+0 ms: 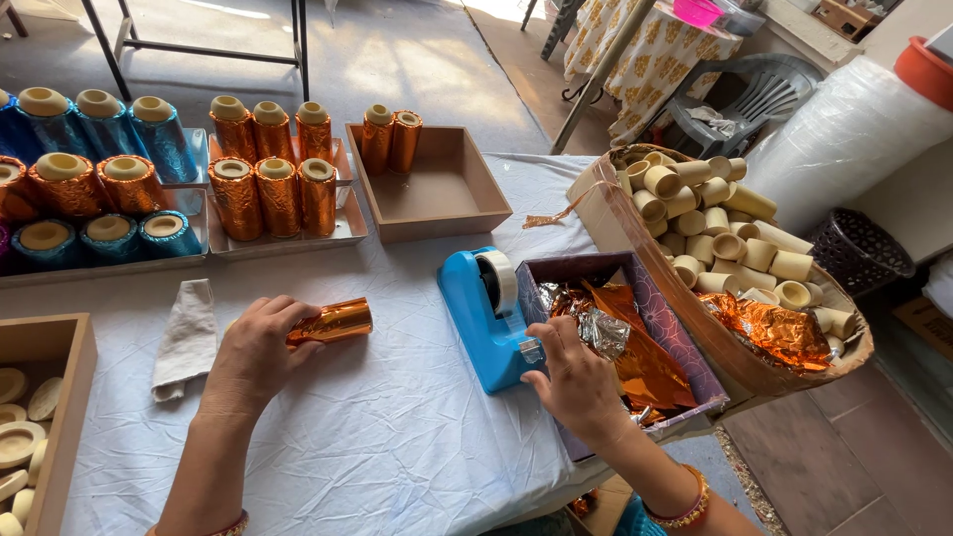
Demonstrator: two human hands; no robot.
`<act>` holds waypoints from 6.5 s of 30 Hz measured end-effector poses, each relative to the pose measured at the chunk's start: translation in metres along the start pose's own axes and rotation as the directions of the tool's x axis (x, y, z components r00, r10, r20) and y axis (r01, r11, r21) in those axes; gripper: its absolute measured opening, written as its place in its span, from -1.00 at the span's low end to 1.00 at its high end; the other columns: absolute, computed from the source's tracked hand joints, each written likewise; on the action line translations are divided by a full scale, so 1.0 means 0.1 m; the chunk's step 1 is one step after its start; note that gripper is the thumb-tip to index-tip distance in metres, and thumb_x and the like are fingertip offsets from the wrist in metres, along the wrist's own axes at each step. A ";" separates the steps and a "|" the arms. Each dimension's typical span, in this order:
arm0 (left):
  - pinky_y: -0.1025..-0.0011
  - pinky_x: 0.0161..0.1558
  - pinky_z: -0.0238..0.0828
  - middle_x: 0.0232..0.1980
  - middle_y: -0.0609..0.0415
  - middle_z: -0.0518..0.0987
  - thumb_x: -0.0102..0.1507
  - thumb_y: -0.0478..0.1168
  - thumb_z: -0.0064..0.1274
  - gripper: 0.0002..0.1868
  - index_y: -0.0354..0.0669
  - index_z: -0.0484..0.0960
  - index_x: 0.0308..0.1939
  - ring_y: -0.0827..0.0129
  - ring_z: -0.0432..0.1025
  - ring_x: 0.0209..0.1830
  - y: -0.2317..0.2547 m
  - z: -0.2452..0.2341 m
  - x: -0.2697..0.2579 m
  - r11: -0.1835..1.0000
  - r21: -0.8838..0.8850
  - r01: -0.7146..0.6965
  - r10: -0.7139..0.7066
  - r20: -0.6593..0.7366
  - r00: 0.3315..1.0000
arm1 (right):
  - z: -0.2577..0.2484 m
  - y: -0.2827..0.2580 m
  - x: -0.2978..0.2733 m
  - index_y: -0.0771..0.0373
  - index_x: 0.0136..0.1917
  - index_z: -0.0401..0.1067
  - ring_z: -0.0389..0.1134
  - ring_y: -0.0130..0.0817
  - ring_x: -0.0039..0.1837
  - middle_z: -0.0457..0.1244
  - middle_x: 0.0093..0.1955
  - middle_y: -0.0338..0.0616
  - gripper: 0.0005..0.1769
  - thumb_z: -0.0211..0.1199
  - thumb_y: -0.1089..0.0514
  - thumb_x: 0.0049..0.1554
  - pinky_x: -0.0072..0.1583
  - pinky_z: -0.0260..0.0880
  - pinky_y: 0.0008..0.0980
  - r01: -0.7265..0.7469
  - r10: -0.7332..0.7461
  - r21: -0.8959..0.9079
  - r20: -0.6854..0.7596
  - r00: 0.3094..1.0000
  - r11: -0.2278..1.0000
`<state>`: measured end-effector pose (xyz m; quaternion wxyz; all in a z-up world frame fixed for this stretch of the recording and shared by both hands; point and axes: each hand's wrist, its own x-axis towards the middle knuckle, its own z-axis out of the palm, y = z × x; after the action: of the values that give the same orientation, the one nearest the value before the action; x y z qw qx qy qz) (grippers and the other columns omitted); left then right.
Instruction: Wrapping small cylindrical containers with metallic foil and organizing them into trays.
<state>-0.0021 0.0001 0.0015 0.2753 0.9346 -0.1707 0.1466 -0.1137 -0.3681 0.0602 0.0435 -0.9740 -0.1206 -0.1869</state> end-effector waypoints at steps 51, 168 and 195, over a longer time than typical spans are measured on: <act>0.26 -0.02 0.50 -0.18 0.22 0.59 -0.02 -0.20 0.43 -0.67 -0.03 0.66 -0.24 0.28 0.48 -0.07 0.01 -0.04 -0.02 0.999 -0.018 -0.028 0.028 -0.035 0.999 | 1.57 -1.21 1.64 0.28 -0.19 0.66 0.27 -0.47 -0.09 0.37 -0.20 -0.25 -0.86 0.52 0.18 0.00 0.00 0.33 -0.45 -0.035 0.096 0.895 -0.009 0.995 0.444; 0.21 -0.07 0.49 -0.23 0.15 0.59 -0.03 -0.24 0.42 -0.64 -0.11 0.55 -0.27 0.22 0.49 -0.13 0.01 -0.01 0.00 0.998 -0.040 -0.044 0.041 -0.070 0.997 | 1.56 -1.19 1.08 -0.09 0.13 0.56 0.24 -0.25 0.41 0.34 0.29 -0.34 -0.57 0.54 0.11 -0.03 0.43 0.15 -0.14 0.484 -0.359 0.332 -0.373 0.856 0.810; 0.36 0.02 0.58 -0.06 0.04 0.66 0.11 0.00 0.35 -0.39 0.02 0.59 0.23 0.35 0.60 -0.07 0.12 -0.21 -0.01 0.820 -0.570 0.051 -0.132 -0.102 0.986 | 1.45 -1.23 1.17 0.22 0.32 0.45 0.26 -0.16 0.31 0.34 0.29 -0.14 -0.34 0.47 0.23 -0.06 0.35 0.28 -0.23 0.305 -0.204 0.680 -0.228 0.952 0.667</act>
<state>-0.0114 0.0029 0.0231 0.5572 0.8061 -0.1422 0.1397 0.0125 -0.2048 -0.0253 0.3952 -0.8408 -0.3147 -0.1946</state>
